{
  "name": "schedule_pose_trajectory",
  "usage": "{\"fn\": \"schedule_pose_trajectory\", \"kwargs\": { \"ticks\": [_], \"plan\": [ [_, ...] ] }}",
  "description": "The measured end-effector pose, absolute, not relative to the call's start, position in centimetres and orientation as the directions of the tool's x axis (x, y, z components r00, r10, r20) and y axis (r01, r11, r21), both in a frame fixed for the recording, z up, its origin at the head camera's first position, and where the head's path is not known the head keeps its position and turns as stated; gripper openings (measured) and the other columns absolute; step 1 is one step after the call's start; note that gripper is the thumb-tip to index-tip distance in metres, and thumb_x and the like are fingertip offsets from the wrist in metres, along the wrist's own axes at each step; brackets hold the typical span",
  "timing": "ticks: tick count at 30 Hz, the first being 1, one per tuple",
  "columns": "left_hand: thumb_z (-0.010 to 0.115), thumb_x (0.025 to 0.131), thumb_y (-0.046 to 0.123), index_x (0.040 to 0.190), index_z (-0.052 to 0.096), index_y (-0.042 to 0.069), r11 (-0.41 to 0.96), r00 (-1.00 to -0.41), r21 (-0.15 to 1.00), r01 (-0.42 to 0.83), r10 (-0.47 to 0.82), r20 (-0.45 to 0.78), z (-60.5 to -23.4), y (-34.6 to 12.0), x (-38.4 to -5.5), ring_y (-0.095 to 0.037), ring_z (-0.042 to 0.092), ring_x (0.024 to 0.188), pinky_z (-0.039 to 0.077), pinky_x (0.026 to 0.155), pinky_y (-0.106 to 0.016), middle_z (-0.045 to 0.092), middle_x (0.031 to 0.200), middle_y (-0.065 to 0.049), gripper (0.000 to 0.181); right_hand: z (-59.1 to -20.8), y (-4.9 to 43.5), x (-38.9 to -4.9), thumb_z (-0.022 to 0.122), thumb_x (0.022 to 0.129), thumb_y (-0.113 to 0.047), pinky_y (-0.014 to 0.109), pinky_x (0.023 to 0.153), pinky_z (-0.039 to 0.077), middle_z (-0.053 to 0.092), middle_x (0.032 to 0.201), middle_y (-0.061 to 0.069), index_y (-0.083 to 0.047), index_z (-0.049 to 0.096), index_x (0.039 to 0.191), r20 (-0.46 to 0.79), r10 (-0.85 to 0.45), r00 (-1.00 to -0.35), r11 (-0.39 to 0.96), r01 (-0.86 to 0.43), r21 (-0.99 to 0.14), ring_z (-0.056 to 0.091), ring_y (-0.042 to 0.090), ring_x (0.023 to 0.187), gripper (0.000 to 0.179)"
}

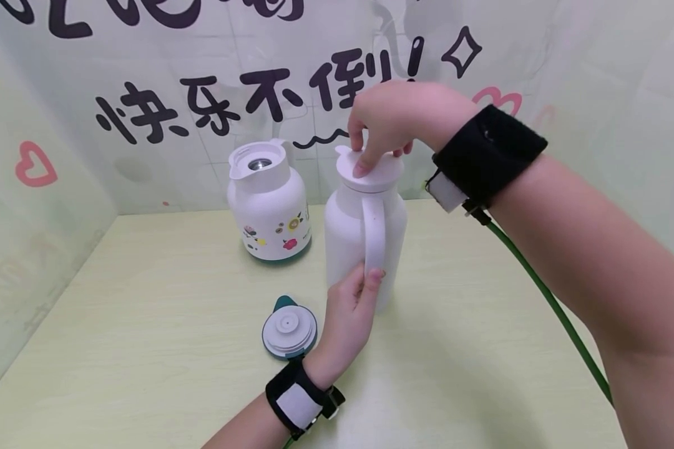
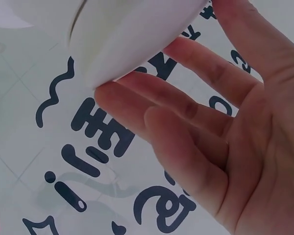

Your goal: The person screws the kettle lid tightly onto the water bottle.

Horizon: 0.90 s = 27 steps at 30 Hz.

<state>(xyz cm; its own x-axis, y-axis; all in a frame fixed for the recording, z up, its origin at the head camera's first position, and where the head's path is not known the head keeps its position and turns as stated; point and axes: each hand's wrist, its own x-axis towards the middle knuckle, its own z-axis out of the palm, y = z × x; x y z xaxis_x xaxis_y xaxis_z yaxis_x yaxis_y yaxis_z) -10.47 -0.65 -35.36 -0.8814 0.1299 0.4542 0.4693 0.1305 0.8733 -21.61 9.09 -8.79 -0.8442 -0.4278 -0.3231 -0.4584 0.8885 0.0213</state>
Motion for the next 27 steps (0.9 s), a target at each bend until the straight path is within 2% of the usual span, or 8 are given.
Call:
{"fn": "schedule_pose_trajectory", "kwargs": {
  "ticks": [4,11,21,27],
  "plan": [
    [0.047,0.102,0.027,0.098,0.061,0.006,0.136,-0.878,0.869,0.475,0.127,0.461,-35.3,-0.6,-10.4,-0.015,0.056,0.091,0.05,0.078,-0.037,0.063,0.101,-0.013,0.025,-8.8,9.0,-21.5,0.073,0.083,-0.046,0.034,0.068,0.05,0.054,0.115,0.009,-0.013,0.063,0.117,-0.321,-0.416,-0.851,0.893,-0.449,0.031,0.064,0.025,0.075,0.048],
    [0.047,0.102,0.027,0.098,0.062,0.006,0.142,-0.879,0.868,0.475,0.128,0.46,-35.3,-0.6,-10.4,-0.016,0.056,0.091,0.05,0.079,-0.036,0.063,0.1,-0.013,0.026,-8.9,8.4,-21.1,0.07,0.085,-0.048,0.035,0.065,0.046,0.061,0.104,0.009,-0.008,0.063,0.101,-0.297,-0.375,-0.878,0.906,-0.415,0.082,0.064,0.022,0.063,0.043],
    [0.047,0.102,0.026,0.101,0.062,0.001,0.153,-0.876,0.863,0.481,0.128,0.465,-35.3,-0.7,-10.4,-0.017,0.056,0.094,0.05,0.081,-0.039,0.063,0.102,-0.012,0.029,-9.3,7.6,-20.7,0.066,0.087,-0.049,0.032,0.061,0.049,0.065,0.087,0.012,-0.005,0.063,0.098,-0.271,-0.324,-0.906,0.917,-0.372,0.146,0.065,0.022,0.059,0.046],
    [0.046,0.102,0.029,0.102,0.062,0.0,0.153,-0.882,0.87,0.47,0.126,0.454,-35.3,-0.7,-10.3,-0.016,0.056,0.097,0.05,0.083,-0.038,0.063,0.103,-0.008,0.033,-9.4,7.2,-20.5,0.066,0.086,-0.05,0.034,0.063,0.05,0.063,0.09,0.015,-0.003,0.06,0.109,-0.265,-0.265,-0.927,0.943,-0.306,0.128,0.063,0.025,0.065,0.052]
  ]
}}
